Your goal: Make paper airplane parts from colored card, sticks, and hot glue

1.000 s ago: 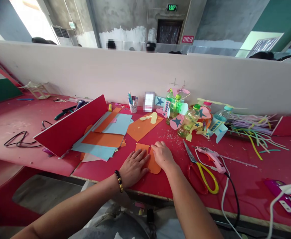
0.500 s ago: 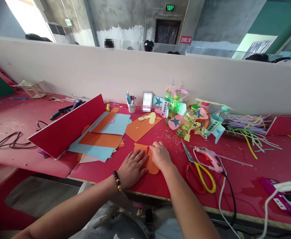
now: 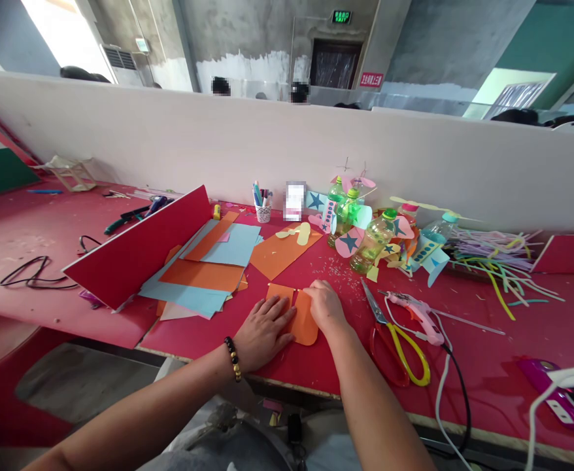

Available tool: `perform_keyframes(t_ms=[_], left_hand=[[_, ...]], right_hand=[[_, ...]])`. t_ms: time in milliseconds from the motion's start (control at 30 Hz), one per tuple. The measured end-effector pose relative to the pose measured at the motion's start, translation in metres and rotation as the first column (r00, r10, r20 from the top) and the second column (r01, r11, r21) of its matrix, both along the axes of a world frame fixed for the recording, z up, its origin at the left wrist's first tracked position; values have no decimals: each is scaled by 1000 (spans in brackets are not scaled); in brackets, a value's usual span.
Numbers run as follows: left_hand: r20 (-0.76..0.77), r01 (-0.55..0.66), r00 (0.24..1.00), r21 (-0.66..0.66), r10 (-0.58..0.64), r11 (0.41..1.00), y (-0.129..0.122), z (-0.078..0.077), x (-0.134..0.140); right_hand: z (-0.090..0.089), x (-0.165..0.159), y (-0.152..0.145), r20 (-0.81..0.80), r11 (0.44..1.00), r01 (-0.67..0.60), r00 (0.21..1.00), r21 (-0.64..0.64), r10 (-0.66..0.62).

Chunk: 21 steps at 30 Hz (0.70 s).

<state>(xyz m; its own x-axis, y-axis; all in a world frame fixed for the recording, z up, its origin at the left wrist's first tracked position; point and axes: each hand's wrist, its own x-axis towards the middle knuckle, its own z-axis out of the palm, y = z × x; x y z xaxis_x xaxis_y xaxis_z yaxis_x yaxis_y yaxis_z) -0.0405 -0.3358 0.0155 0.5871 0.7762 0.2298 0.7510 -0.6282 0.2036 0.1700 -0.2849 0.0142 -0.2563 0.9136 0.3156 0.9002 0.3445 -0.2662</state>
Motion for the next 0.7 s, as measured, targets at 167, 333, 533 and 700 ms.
perform_keyframes(t_ms=[167,333,533,700], left_hand=[[-3,22,1000,-20,-22,1000,3,-1,-4],[1,21,1000,-51,-21,998,1,-1,-4],[23,68,997,-21,-67,997,17,22,-15],[176,-1,984,38,-6,999,103,64,-17]], right_hand=[[-2,0,1,-13,1000,-10,1000,21,10],[0,-2,1,-27,999,-13,1000,29,14],[4,2,3,-122,986,102,989,135,-85],[3,8,10,-241,968,198,957,151,-158]])
